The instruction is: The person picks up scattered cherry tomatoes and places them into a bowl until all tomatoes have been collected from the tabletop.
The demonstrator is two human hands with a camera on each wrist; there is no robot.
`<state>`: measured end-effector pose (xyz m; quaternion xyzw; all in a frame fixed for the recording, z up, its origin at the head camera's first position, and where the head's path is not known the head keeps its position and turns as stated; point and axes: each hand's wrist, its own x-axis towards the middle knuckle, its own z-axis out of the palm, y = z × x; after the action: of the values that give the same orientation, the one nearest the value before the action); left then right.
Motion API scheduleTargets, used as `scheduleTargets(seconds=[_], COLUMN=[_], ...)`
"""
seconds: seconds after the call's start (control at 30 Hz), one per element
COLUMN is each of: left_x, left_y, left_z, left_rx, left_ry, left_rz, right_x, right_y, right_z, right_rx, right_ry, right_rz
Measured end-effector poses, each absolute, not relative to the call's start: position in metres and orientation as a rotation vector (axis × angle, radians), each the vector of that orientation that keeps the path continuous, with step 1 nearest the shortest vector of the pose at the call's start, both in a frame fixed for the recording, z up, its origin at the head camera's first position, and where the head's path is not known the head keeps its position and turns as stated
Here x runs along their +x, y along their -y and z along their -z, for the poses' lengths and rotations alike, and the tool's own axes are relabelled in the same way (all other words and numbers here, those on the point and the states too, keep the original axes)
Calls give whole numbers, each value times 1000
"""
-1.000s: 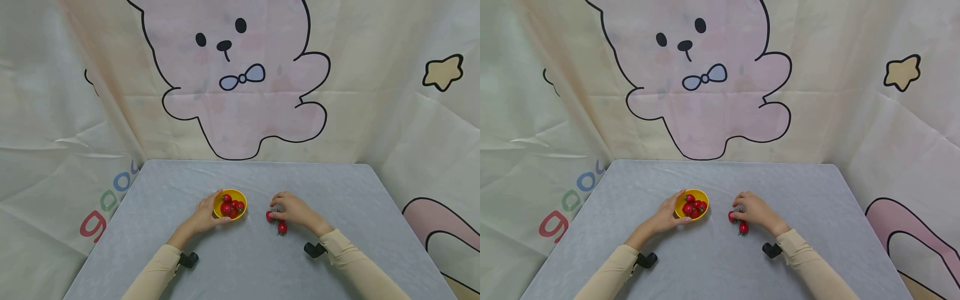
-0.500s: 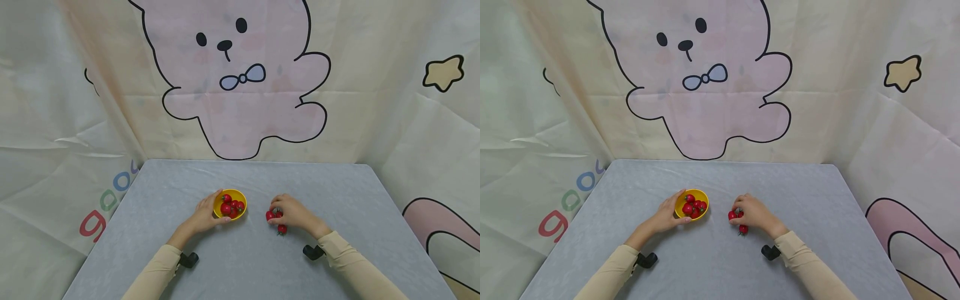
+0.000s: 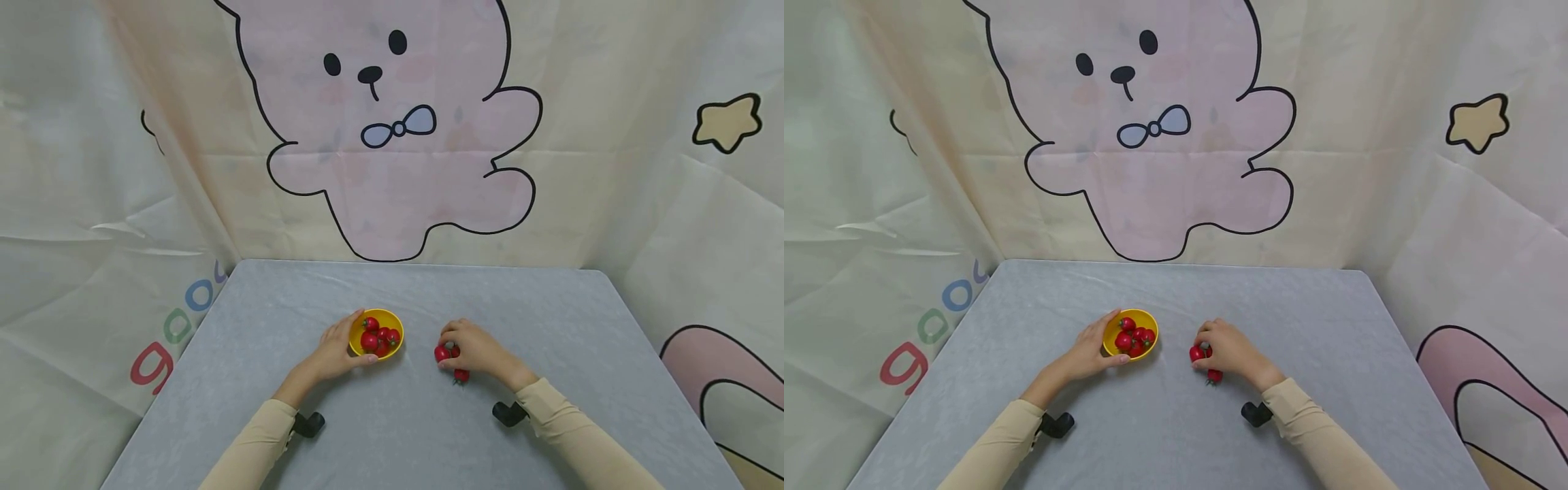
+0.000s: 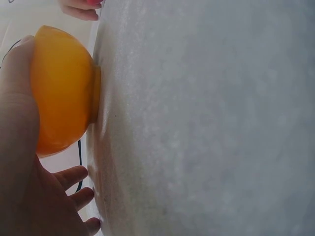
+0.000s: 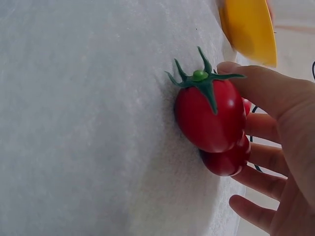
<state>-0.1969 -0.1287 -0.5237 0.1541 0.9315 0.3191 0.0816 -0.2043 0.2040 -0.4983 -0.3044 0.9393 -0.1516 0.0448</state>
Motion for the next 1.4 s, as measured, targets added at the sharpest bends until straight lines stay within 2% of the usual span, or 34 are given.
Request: scheduleTargets(seconds=[0.6, 1.4], left_x=[-198, -197], left_y=[129, 128], left_z=[526, 524], left_rx=[470, 466], left_ry=[-2791, -2793], left_rz=[-966, -963], right_x=[-209, -225], right_y=[-201, -165], right_z=[494, 453], right_rx=[-870, -937], right_ry=[-2871, -2903], right_rz=[468, 442])
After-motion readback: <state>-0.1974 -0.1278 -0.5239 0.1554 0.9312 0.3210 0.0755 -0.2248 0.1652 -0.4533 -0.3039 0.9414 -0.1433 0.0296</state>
